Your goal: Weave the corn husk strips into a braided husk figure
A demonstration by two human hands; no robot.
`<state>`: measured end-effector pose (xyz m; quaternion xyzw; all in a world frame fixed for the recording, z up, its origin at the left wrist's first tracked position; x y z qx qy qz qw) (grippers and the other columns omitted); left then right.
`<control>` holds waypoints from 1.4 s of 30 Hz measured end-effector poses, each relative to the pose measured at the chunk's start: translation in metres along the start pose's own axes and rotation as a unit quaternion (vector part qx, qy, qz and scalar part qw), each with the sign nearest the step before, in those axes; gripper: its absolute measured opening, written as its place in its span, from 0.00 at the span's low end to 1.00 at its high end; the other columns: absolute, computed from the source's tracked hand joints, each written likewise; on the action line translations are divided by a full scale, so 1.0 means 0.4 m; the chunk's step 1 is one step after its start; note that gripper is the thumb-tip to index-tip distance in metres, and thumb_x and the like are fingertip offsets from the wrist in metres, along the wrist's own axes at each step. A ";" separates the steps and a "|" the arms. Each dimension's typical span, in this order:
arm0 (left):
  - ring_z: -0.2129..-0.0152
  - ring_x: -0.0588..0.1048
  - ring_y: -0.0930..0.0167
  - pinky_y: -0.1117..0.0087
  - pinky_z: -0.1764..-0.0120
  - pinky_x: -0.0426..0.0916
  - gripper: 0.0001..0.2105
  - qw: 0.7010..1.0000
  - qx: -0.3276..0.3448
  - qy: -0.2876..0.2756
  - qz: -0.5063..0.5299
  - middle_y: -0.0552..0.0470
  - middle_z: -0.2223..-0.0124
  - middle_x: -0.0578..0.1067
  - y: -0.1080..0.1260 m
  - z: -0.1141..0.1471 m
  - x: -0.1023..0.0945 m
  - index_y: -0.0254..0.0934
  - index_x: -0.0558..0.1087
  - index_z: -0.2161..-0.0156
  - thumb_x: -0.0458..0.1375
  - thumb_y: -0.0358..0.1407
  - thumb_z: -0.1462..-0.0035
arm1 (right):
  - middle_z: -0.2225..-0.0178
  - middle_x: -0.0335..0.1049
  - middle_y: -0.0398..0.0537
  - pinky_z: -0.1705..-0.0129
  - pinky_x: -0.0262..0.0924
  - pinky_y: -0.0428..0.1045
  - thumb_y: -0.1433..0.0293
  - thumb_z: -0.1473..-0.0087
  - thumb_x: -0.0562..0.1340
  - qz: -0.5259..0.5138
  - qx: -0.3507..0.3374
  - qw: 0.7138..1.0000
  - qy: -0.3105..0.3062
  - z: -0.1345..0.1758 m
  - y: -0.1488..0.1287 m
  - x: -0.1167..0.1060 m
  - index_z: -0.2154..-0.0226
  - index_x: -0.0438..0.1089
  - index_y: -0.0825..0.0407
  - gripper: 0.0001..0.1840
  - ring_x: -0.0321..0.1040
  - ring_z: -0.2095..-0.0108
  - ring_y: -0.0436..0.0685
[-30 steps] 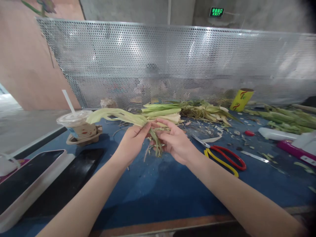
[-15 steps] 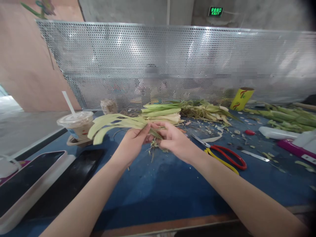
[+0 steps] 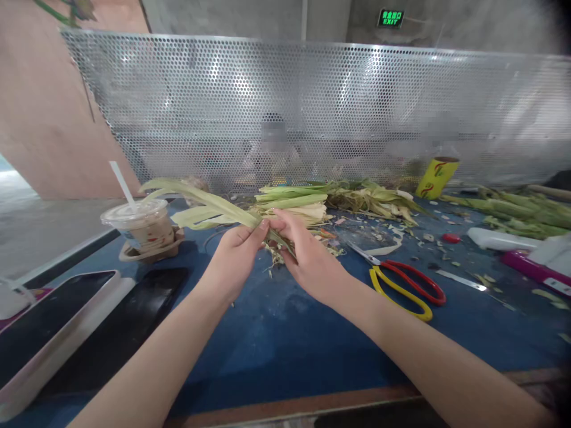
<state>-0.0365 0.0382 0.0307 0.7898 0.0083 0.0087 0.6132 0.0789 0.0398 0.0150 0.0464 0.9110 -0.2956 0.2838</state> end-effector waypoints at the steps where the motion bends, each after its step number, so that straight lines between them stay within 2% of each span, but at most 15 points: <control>1: 0.73 0.69 0.70 0.71 0.66 0.62 0.13 1.000 -0.011 0.006 0.022 0.53 0.80 0.72 0.002 0.001 -0.001 0.35 0.71 0.82 0.57 0.37 0.50 | 0.45 0.55 0.51 0.47 0.53 0.57 0.82 0.49 0.47 0.045 -0.024 0.999 0.005 0.002 -0.001 0.001 0.42 0.38 0.49 0.34 0.53 0.45 0.57; 4: 0.70 0.69 0.70 0.72 0.68 0.61 0.13 0.995 -0.044 0.008 0.085 0.52 0.76 0.74 0.008 0.005 0.000 0.34 0.71 0.82 0.56 0.35 0.49 | 0.46 0.55 0.54 0.47 0.54 0.58 0.80 0.46 0.44 0.171 -0.081 0.982 0.019 0.004 0.000 0.005 0.41 0.36 0.51 0.31 0.50 0.44 0.59; 7: 0.65 0.70 0.69 0.73 0.67 0.61 0.08 0.992 -0.058 0.000 0.114 0.50 0.68 0.77 0.012 0.008 0.003 0.34 0.75 0.73 0.55 0.34 0.48 | 0.50 0.60 0.55 0.49 0.56 0.56 0.78 0.43 0.44 0.254 -0.113 0.960 0.039 0.002 -0.002 0.008 0.42 0.41 0.51 0.27 0.54 0.46 0.59; 11: 0.72 0.73 0.70 0.73 0.68 0.62 0.07 0.990 -0.053 -0.006 0.131 0.52 0.77 0.76 0.015 0.012 0.003 0.34 0.76 0.72 0.57 0.34 0.50 | 0.55 0.64 0.48 0.58 0.64 0.50 0.72 0.43 0.49 0.241 -0.064 0.966 0.075 -0.003 -0.006 0.004 0.49 0.55 0.43 0.19 0.65 0.57 0.55; 14: 0.77 0.72 0.71 0.72 0.69 0.63 0.08 0.986 -0.078 -0.023 0.145 0.52 0.80 0.75 0.013 0.016 0.007 0.32 0.76 0.71 0.57 0.34 0.50 | 0.63 0.67 0.45 0.65 0.65 0.49 0.69 0.47 0.54 0.219 -0.029 0.971 0.096 -0.001 -0.019 -0.003 0.57 0.62 0.44 0.13 0.67 0.66 0.54; 16: 0.74 0.73 0.70 0.71 0.68 0.63 0.09 0.986 -0.087 -0.029 0.142 0.49 0.75 0.77 0.011 0.018 0.008 0.32 0.76 0.68 0.55 0.34 0.48 | 0.70 0.67 0.42 0.67 0.63 0.49 0.69 0.51 0.57 0.166 0.000 0.982 0.086 0.001 -0.020 -0.007 0.64 0.64 0.45 0.08 0.66 0.70 0.53; 18: 0.69 0.74 0.68 0.71 0.67 0.63 0.09 0.988 -0.074 -0.028 0.133 0.48 0.69 0.78 0.010 0.016 0.006 0.32 0.76 0.66 0.55 0.34 0.48 | 0.70 0.66 0.41 0.69 0.62 0.48 0.70 0.52 0.58 0.079 0.021 0.994 0.075 0.003 -0.018 -0.012 0.69 0.64 0.47 0.04 0.65 0.74 0.50; 20: 0.64 0.73 0.67 0.72 0.66 0.63 0.10 0.991 -0.051 -0.023 0.125 0.47 0.65 0.78 0.007 0.011 0.002 0.33 0.76 0.65 0.56 0.35 0.48 | 0.63 0.64 0.43 0.69 0.61 0.47 0.69 0.52 0.59 0.018 0.017 0.997 0.075 0.002 -0.019 -0.017 0.72 0.65 0.48 0.01 0.62 0.76 0.47; 23: 0.57 0.70 0.65 0.70 0.59 0.63 0.10 0.994 0.003 -0.008 0.107 0.46 0.58 0.77 0.003 0.004 -0.004 0.33 0.76 0.64 0.55 0.36 0.48 | 0.57 0.58 0.46 0.71 0.59 0.46 0.67 0.56 0.63 -0.058 0.054 0.988 0.131 -0.002 -0.016 -0.030 0.76 0.66 0.50 0.05 0.60 0.74 0.46; 25: 0.52 0.66 0.65 0.68 0.52 0.59 0.11 0.995 0.053 0.004 0.086 0.47 0.55 0.75 0.004 0.003 -0.004 0.35 0.76 0.63 0.54 0.37 0.46 | 0.63 0.60 0.46 0.74 0.56 0.44 0.66 0.59 0.65 -0.167 0.132 0.965 0.150 -0.006 -0.004 -0.030 0.78 0.65 0.52 0.08 0.58 0.74 0.46; 28: 0.47 0.62 0.65 0.67 0.46 0.53 0.11 0.994 0.095 0.008 0.057 0.48 0.54 0.75 0.005 0.004 0.003 0.36 0.77 0.64 0.54 0.40 0.46 | 0.74 0.61 0.41 0.79 0.50 0.43 0.65 0.60 0.65 -0.359 0.233 0.897 0.107 -0.009 0.009 -0.015 0.80 0.63 0.52 0.11 0.53 0.79 0.45; 30: 0.46 0.60 0.64 0.66 0.44 0.51 0.12 0.994 0.098 0.000 0.038 0.48 0.53 0.75 0.002 0.004 0.009 0.37 0.77 0.65 0.55 0.41 0.47 | 0.79 0.58 0.39 0.79 0.48 0.43 0.66 0.60 0.65 -0.449 0.255 0.852 0.082 -0.010 0.015 -0.012 0.81 0.63 0.52 0.11 0.50 0.80 0.44; 33: 0.45 0.59 0.65 0.67 0.43 0.49 0.12 0.994 0.106 -0.012 0.002 0.49 0.51 0.73 0.000 0.003 0.015 0.38 0.77 0.63 0.54 0.41 0.47 | 0.81 0.58 0.39 0.78 0.47 0.44 0.66 0.60 0.66 -0.486 0.270 0.828 0.070 -0.008 0.033 -0.021 0.80 0.69 0.53 0.08 0.51 0.80 0.45; 38: 0.45 0.58 0.65 0.65 0.42 0.45 0.13 0.992 0.110 0.004 -0.065 0.52 0.51 0.73 -0.003 0.004 0.014 0.40 0.76 0.62 0.52 0.42 0.46 | 0.79 0.63 0.41 0.78 0.43 0.45 0.67 0.60 0.67 -0.472 0.280 0.835 0.046 -0.005 0.056 -0.032 0.70 0.75 0.53 0.11 0.48 0.80 0.44; 42: 0.43 0.55 0.66 0.65 0.42 0.43 0.13 0.989 0.122 0.004 -0.079 0.53 0.49 0.71 -0.006 0.008 0.017 0.40 0.75 0.61 0.53 0.43 0.46 | 0.81 0.64 0.40 0.80 0.40 0.45 0.69 0.61 0.67 -0.491 0.272 0.826 0.050 -0.009 0.056 -0.028 0.75 0.75 0.53 0.06 0.45 0.82 0.44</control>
Point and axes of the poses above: each hand's wrist, its own z-axis away from the middle knuckle, its own x-axis out of the palm, y = z × x, the point moved 4 cm from there along -z, towards the middle knuckle
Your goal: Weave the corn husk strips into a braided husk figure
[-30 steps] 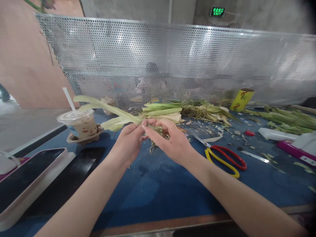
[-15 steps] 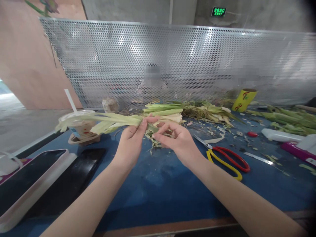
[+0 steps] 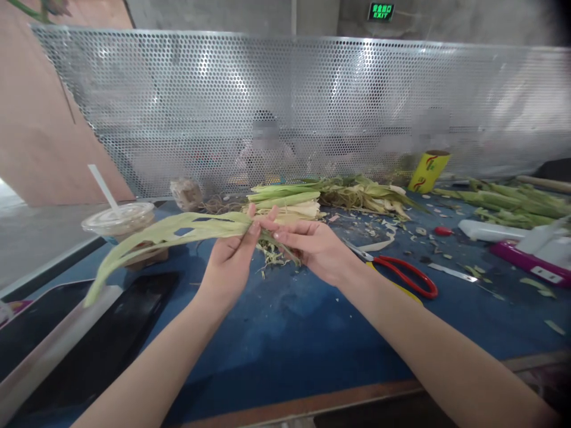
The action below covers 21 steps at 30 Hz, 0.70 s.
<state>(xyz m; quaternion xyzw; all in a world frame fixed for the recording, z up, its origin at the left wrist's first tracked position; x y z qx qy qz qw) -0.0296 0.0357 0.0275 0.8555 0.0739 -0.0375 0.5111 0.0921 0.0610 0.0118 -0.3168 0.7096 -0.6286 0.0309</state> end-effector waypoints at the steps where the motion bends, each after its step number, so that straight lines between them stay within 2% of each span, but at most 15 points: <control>1: 0.43 0.54 0.66 0.66 0.42 0.43 0.13 1.000 0.005 -0.006 0.009 0.53 0.48 0.70 0.000 0.002 0.003 0.41 0.75 0.61 0.53 0.43 0.46 | 0.82 0.64 0.39 0.80 0.40 0.45 0.69 0.61 0.67 -0.016 0.001 1.000 -0.001 -0.001 0.002 0.002 0.78 0.74 0.53 0.04 0.45 0.82 0.43; 3: 0.43 0.53 0.66 0.66 0.42 0.45 0.13 0.999 -0.001 -0.006 0.045 0.54 0.46 0.67 0.000 0.005 0.008 0.41 0.75 0.61 0.53 0.43 0.47 | 0.83 0.63 0.38 0.81 0.42 0.44 0.70 0.62 0.67 -0.052 0.007 0.999 0.001 -0.003 0.005 0.006 0.81 0.72 0.53 0.04 0.46 0.83 0.43; 6: 0.43 0.54 0.65 0.65 0.44 0.51 0.14 0.990 -0.073 0.010 0.119 0.54 0.45 0.67 -0.010 0.008 0.014 0.41 0.73 0.58 0.53 0.43 0.46 | 0.81 0.64 0.38 0.80 0.50 0.42 0.71 0.63 0.67 -0.089 0.009 0.996 0.031 -0.001 0.007 0.006 0.81 0.72 0.53 0.04 0.53 0.81 0.43; 8: 0.44 0.55 0.64 0.65 0.46 0.54 0.12 0.982 -0.106 0.016 0.158 0.54 0.46 0.67 -0.014 0.010 0.019 0.41 0.74 0.60 0.53 0.42 0.46 | 0.79 0.67 0.39 0.77 0.56 0.42 0.72 0.64 0.68 -0.090 0.002 0.995 0.035 0.002 0.005 0.007 0.81 0.72 0.52 0.04 0.60 0.78 0.44; 13: 0.47 0.61 0.65 0.70 0.52 0.59 0.09 0.974 -0.091 0.008 0.209 0.52 0.46 0.68 -0.011 0.008 0.027 0.38 0.75 0.68 0.54 0.38 0.46 | 0.78 0.71 0.42 0.79 0.59 0.42 0.73 0.64 0.67 -0.030 -0.041 0.999 0.016 0.005 -0.007 0.004 0.82 0.71 0.53 0.04 0.71 0.72 0.52; 17: 0.52 0.65 0.65 0.69 0.56 0.60 0.11 0.972 -0.129 0.008 0.197 0.51 0.47 0.69 -0.023 0.008 0.028 0.39 0.74 0.62 0.53 0.41 0.46 | 0.76 0.71 0.44 0.79 0.62 0.43 0.73 0.63 0.67 0.002 -0.092 0.995 0.041 0.001 -0.015 -0.012 0.81 0.71 0.54 0.04 0.71 0.73 0.52; 21: 0.54 0.66 0.67 0.68 0.59 0.61 0.15 0.958 -0.188 -0.039 0.212 0.54 0.49 0.70 -0.038 0.007 0.030 0.45 0.70 0.53 0.51 0.43 0.44 | 0.76 0.71 0.43 0.76 0.67 0.46 0.74 0.62 0.67 0.071 -0.133 0.987 0.050 0.004 -0.029 -0.013 0.80 0.72 0.54 0.02 0.71 0.77 0.50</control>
Point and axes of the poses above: each hand's wrist, its own z-axis away from the middle knuckle, its own x-axis out of the palm, y = z × x, the point moved 4 cm from there along -z, towards the middle knuckle
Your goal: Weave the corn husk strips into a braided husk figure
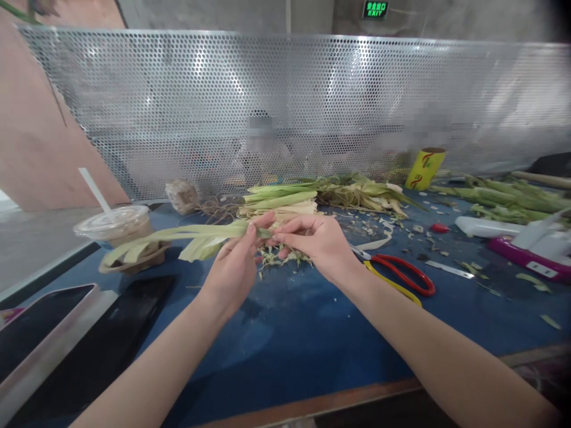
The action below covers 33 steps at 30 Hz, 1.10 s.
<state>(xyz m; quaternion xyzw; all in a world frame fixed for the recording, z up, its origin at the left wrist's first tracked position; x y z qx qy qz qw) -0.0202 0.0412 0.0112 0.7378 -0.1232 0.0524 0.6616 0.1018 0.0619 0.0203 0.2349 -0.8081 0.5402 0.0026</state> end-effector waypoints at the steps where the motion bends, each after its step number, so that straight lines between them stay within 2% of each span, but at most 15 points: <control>1: 0.55 0.66 0.67 0.68 0.59 0.61 0.15 1.000 -0.008 -0.018 0.008 0.54 0.51 0.71 0.000 0.000 0.001 0.47 0.68 0.52 0.50 0.43 0.44 | 0.76 0.70 0.43 0.76 0.68 0.46 0.74 0.62 0.66 0.015 -0.006 1.000 0.006 0.001 -0.005 0.000 0.80 0.72 0.54 0.02 0.70 0.79 0.50; 5: 0.58 0.69 0.67 0.68 0.62 0.61 0.17 0.997 -0.016 -0.068 0.039 0.53 0.59 0.75 0.009 -0.002 0.012 0.49 0.65 0.49 0.47 0.43 0.43 | 0.75 0.69 0.43 0.74 0.70 0.48 0.74 0.62 0.66 0.037 -0.032 0.998 0.032 0.009 -0.027 0.002 0.80 0.72 0.54 0.02 0.71 0.77 0.50; 9: 0.62 0.72 0.66 0.68 0.66 0.61 0.18 0.996 -0.045 -0.072 0.030 0.51 0.63 0.77 0.015 -0.009 0.008 0.48 0.67 0.51 0.43 0.47 0.43 | 0.76 0.65 0.42 0.70 0.71 0.50 0.73 0.62 0.66 0.057 -0.045 0.996 0.046 0.011 -0.032 -0.004 0.80 0.73 0.53 0.01 0.71 0.75 0.52; 11: 0.65 0.72 0.64 0.69 0.68 0.61 0.20 0.993 -0.075 -0.082 -0.036 0.48 0.63 0.77 0.025 -0.003 -0.004 0.45 0.72 0.56 0.44 0.50 0.45 | 0.75 0.64 0.43 0.70 0.71 0.51 0.72 0.62 0.66 0.101 -0.058 0.992 0.058 0.009 -0.034 -0.013 0.79 0.73 0.53 0.01 0.71 0.75 0.52; 13: 0.68 0.73 0.63 0.69 0.71 0.61 0.18 0.976 -0.095 -0.107 -0.165 0.47 0.65 0.77 0.049 0.016 -0.016 0.42 0.75 0.63 0.50 0.50 0.49 | 0.74 0.63 0.44 0.70 0.72 0.51 0.72 0.61 0.66 0.131 -0.071 0.987 0.062 0.006 -0.037 -0.020 0.78 0.74 0.53 0.01 0.70 0.74 0.52; 15: 0.74 0.72 0.65 0.71 0.73 0.60 0.09 0.927 -0.038 -0.124 -0.352 0.50 0.73 0.76 0.097 0.042 -0.022 0.41 0.77 0.71 0.59 0.43 0.54 | 0.74 0.62 0.43 0.70 0.72 0.51 0.73 0.61 0.66 0.131 -0.072 0.987 0.056 0.004 -0.041 -0.023 0.78 0.74 0.52 0.01 0.70 0.74 0.51; 17: 0.82 0.66 0.69 0.71 0.75 0.57 0.08 0.894 0.110 -0.043 -0.432 0.53 0.80 0.72 0.169 0.065 -0.021 0.41 0.74 0.82 0.60 0.39 0.56 | 0.74 0.61 0.43 0.71 0.72 0.50 0.73 0.61 0.66 0.126 -0.064 0.989 0.038 0.004 -0.045 -0.019 0.78 0.74 0.52 0.01 0.69 0.75 0.50; 18: 0.78 0.67 0.69 0.72 0.73 0.57 0.04 0.875 0.197 0.017 -0.442 0.54 0.77 0.73 0.204 0.075 -0.019 0.42 0.74 0.79 0.61 0.36 0.56 | 0.74 0.61 0.42 0.71 0.72 0.49 0.74 0.61 0.65 0.131 -0.062 0.989 0.029 0.006 -0.048 -0.015 0.78 0.74 0.52 0.01 0.68 0.76 0.49; 19: 0.71 0.68 0.67 0.74 0.66 0.58 0.05 0.853 0.273 0.051 -0.442 0.54 0.72 0.73 0.229 0.083 -0.011 0.42 0.75 0.73 0.63 0.32 0.59 | 0.74 0.61 0.42 0.71 0.72 0.49 0.74 0.60 0.65 0.137 -0.061 0.989 0.017 0.008 -0.051 -0.011 0.78 0.74 0.52 0.01 0.68 0.76 0.49; 20: 0.62 0.67 0.64 0.75 0.58 0.56 0.12 0.843 0.308 0.028 -0.440 0.54 0.66 0.73 0.236 0.080 0.002 0.42 0.76 0.67 0.65 0.30 0.62 | 0.73 0.61 0.43 0.71 0.72 0.48 0.74 0.60 0.65 0.142 -0.060 0.988 0.006 0.010 -0.055 -0.007 0.77 0.74 0.52 0.02 0.68 0.76 0.48; 22: 0.53 0.64 0.63 0.76 0.51 0.49 0.24 0.849 0.275 -0.070 -0.446 0.53 0.54 0.72 0.218 0.052 0.024 0.42 0.73 0.57 0.65 0.26 0.65 | 0.73 0.62 0.43 0.71 0.72 0.47 0.75 0.58 0.64 0.153 -0.056 0.986 -0.013 0.016 -0.064 -0.002 0.77 0.73 0.53 0.02 0.68 0.76 0.48; 23: 0.53 0.65 0.63 0.77 0.53 0.51 0.26 0.855 0.238 -0.114 -0.447 0.53 0.54 0.72 0.202 0.034 0.029 0.43 0.72 0.56 0.65 0.26 0.65 | 0.73 0.62 0.43 0.72 0.72 0.47 0.76 0.58 0.63 0.162 -0.052 0.985 -0.023 0.018 -0.069 0.000 0.78 0.73 0.53 0.03 0.69 0.76 0.48; 26: 0.70 0.71 0.66 0.75 0.68 0.60 0.10 0.870 0.092 -0.203 -0.439 0.54 0.69 0.76 0.154 -0.009 0.026 0.45 0.76 0.67 0.61 0.29 0.58 | 0.73 0.61 0.42 0.75 0.71 0.44 0.77 0.55 0.61 0.210 -0.043 0.974 -0.073 0.024 -0.083 0.003 0.79 0.72 0.53 0.06 0.68 0.79 0.46; 29: 0.80 0.71 0.69 0.76 0.78 0.60 0.06 0.895 -0.040 -0.259 -0.361 0.54 0.75 0.74 0.124 -0.017 0.023 0.45 0.74 0.68 0.57 0.32 0.52 | 0.74 0.59 0.40 0.77 0.68 0.42 0.76 0.54 0.61 0.250 -0.045 0.961 -0.107 0.024 -0.094 -0.002 0.78 0.72 0.53 0.06 0.68 0.80 0.44; 33: 0.85 0.68 0.72 0.75 0.80 0.62 0.07 0.891 -0.073 -0.278 -0.351 0.55 0.80 0.69 0.112 -0.001 0.029 0.42 0.74 0.73 0.54 0.36 0.49 | 0.73 0.60 0.40 0.78 0.67 0.42 0.73 0.54 0.62 0.237 -0.044 0.961 -0.135 0.017 -0.092 -0.014 0.77 0.72 0.54 0.04 0.67 0.81 0.44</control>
Point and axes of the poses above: each hand's wrist, its own z-axis away from the middle knuckle, its own x-axis out of the palm, y = z × x, the point moved 4 cm from there along -z, towards the middle knuckle
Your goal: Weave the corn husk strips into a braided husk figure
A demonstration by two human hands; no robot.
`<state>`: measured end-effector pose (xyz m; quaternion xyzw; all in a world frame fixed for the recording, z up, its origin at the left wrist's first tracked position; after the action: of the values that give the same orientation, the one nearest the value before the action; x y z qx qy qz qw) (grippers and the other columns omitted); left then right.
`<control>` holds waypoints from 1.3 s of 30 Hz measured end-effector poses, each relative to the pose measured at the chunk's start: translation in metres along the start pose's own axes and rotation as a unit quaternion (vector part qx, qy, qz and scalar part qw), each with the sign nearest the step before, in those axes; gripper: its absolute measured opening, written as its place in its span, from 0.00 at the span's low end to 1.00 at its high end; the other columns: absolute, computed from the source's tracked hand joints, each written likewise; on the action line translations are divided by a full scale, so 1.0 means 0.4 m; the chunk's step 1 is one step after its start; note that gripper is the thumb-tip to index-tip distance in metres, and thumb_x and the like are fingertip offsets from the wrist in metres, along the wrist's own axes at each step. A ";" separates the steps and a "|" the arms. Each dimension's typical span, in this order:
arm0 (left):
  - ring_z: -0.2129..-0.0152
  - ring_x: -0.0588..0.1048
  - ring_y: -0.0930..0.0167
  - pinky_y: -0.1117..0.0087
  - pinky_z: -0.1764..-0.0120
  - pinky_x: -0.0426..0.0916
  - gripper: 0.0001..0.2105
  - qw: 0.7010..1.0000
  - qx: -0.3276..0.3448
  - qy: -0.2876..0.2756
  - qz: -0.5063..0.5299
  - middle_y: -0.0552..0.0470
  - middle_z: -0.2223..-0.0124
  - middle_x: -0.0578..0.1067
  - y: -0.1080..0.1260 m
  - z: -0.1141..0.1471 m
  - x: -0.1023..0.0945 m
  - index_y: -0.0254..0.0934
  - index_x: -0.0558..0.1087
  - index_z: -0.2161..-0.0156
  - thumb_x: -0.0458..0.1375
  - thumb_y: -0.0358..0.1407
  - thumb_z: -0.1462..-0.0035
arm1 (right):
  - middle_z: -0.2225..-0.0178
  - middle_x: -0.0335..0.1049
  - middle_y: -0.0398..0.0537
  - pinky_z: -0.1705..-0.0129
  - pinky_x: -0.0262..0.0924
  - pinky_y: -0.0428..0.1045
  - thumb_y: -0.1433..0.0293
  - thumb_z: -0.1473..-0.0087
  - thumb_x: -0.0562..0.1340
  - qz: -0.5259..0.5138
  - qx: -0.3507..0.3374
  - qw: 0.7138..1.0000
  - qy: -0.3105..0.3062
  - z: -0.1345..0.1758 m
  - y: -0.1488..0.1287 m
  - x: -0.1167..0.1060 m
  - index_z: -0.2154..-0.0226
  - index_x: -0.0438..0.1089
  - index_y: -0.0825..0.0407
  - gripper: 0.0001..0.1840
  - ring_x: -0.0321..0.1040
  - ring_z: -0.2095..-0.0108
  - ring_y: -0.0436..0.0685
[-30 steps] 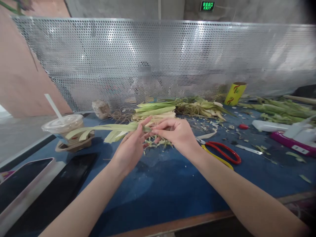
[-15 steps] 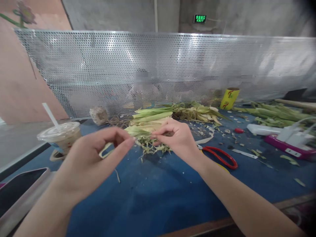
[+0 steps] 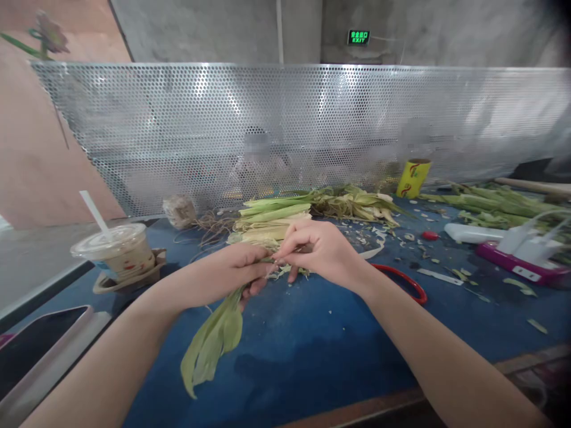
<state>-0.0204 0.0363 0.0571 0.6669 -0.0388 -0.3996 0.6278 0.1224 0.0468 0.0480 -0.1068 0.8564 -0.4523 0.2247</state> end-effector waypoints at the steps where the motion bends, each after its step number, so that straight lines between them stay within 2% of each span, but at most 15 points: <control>1: 0.86 0.67 0.72 0.75 0.80 0.63 0.08 1.000 -0.001 -0.001 0.005 0.55 0.80 0.68 -0.001 0.001 0.005 0.41 0.74 0.75 0.54 0.37 0.49 | 0.73 0.60 0.41 0.78 0.67 0.43 0.72 0.54 0.62 -0.013 0.000 1.000 -0.005 -0.002 0.004 -0.002 0.77 0.72 0.54 0.04 0.67 0.81 0.45; 6: 0.83 0.68 0.71 0.72 0.79 0.66 0.11 0.999 0.005 0.005 0.043 0.52 0.77 0.68 -0.004 -0.003 0.014 0.40 0.72 0.73 0.50 0.40 0.46 | 0.73 0.61 0.42 0.79 0.65 0.45 0.69 0.55 0.63 -0.034 -0.002 0.999 -0.006 -0.008 0.012 -0.005 0.77 0.71 0.54 0.05 0.66 0.82 0.45; 10: 0.73 0.72 0.67 0.72 0.69 0.66 0.12 0.994 0.053 0.002 -0.093 0.50 0.71 0.74 0.005 -0.015 0.001 0.41 0.75 0.71 0.50 0.38 0.46 | 0.72 0.59 0.41 0.80 0.63 0.43 0.74 0.54 0.61 0.017 0.007 0.999 -0.027 -0.006 0.009 -0.001 0.76 0.71 0.55 0.04 0.64 0.84 0.43; 12: 0.71 0.72 0.66 0.72 0.67 0.65 0.10 0.989 0.055 -0.002 -0.134 0.50 0.70 0.75 0.004 -0.017 -0.002 0.42 0.76 0.71 0.51 0.36 0.47 | 0.72 0.59 0.40 0.79 0.63 0.42 0.75 0.53 0.60 0.049 0.004 0.998 -0.045 -0.003 0.006 0.001 0.76 0.71 0.55 0.05 0.64 0.84 0.42; 14: 0.73 0.72 0.66 0.72 0.70 0.65 0.10 0.995 0.036 -0.008 -0.097 0.51 0.72 0.74 -0.002 -0.015 0.003 0.42 0.75 0.73 0.52 0.36 0.48 | 0.71 0.59 0.40 0.78 0.63 0.43 0.76 0.53 0.60 0.055 0.004 0.997 -0.052 -0.002 0.006 0.002 0.76 0.70 0.55 0.05 0.64 0.84 0.42; 17: 0.82 0.65 0.72 0.75 0.80 0.62 0.09 1.000 -0.012 -0.009 0.013 0.55 0.78 0.65 -0.017 -0.007 0.024 0.41 0.72 0.72 0.51 0.39 0.47 | 0.71 0.60 0.41 0.79 0.63 0.43 0.77 0.54 0.60 0.012 0.028 0.999 -0.033 -0.005 0.012 0.000 0.77 0.70 0.55 0.04 0.65 0.83 0.43; 21: 0.84 0.56 0.77 0.79 0.83 0.54 0.07 0.993 -0.045 0.041 0.099 0.59 0.79 0.58 -0.032 -0.003 0.044 0.39 0.67 0.70 0.51 0.39 0.47 | 0.76 0.64 0.41 0.81 0.64 0.42 0.77 0.57 0.62 -0.072 0.065 0.995 -0.006 -0.013 0.020 0.003 0.80 0.69 0.56 0.03 0.65 0.82 0.44; 25: 0.86 0.49 0.80 0.81 0.85 0.46 0.09 0.981 -0.047 0.096 0.164 0.61 0.81 0.52 -0.038 -0.013 0.049 0.38 0.63 0.72 0.48 0.39 0.45 | 0.78 0.66 0.41 0.79 0.65 0.41 0.77 0.60 0.64 -0.129 0.059 0.990 0.012 -0.016 0.018 0.004 0.80 0.69 0.57 0.03 0.65 0.81 0.44; 29: 0.89 0.48 0.81 0.81 0.87 0.45 0.15 0.977 0.013 0.160 0.141 0.63 0.85 0.51 -0.038 -0.025 0.048 0.36 0.61 0.77 0.48 0.43 0.45 | 0.76 0.65 0.40 0.78 0.65 0.41 0.77 0.60 0.64 -0.125 0.040 0.991 0.019 -0.014 0.017 0.010 0.80 0.68 0.56 0.04 0.65 0.81 0.44; 32: 0.91 0.50 0.82 0.81 0.87 0.46 0.14 0.967 0.057 0.213 0.126 0.63 0.87 0.52 -0.042 -0.027 0.047 0.36 0.62 0.78 0.50 0.43 0.46 | 0.73 0.64 0.41 0.76 0.65 0.42 0.77 0.58 0.63 -0.080 -0.001 0.996 0.032 -0.011 0.011 0.012 0.79 0.68 0.55 0.04 0.65 0.78 0.45; 36: 0.91 0.51 0.81 0.81 0.87 0.48 0.13 0.952 0.079 0.267 0.126 0.64 0.88 0.51 -0.048 -0.025 0.043 0.37 0.70 0.62 0.51 0.42 0.47 | 0.70 0.64 0.43 0.69 0.65 0.44 0.75 0.54 0.62 0.055 -0.073 0.995 0.044 -0.004 -0.008 0.012 0.77 0.69 0.53 0.03 0.66 0.69 0.48; 39: 0.91 0.52 0.80 0.80 0.87 0.48 0.17 0.935 0.081 0.306 0.159 0.64 0.87 0.52 -0.052 -0.024 0.037 0.37 0.69 0.54 0.52 0.43 0.47 | 0.64 0.64 0.47 0.57 0.61 0.47 0.73 0.52 0.61 0.193 -0.156 0.968 0.042 0.006 -0.030 0.016 0.74 0.71 0.51 0.03 0.63 0.58 0.51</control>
<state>-0.0143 0.0402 0.0308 0.7905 0.0177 -0.0666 0.6085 0.1176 0.0357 0.0548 0.0458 0.9296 -0.2652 0.2520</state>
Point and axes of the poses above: each hand's wrist, its own z-axis away from the middle knuckle, its own x-axis out of the palm, y = z × x, the point moved 4 cm from there along -z, towards the middle knuckle
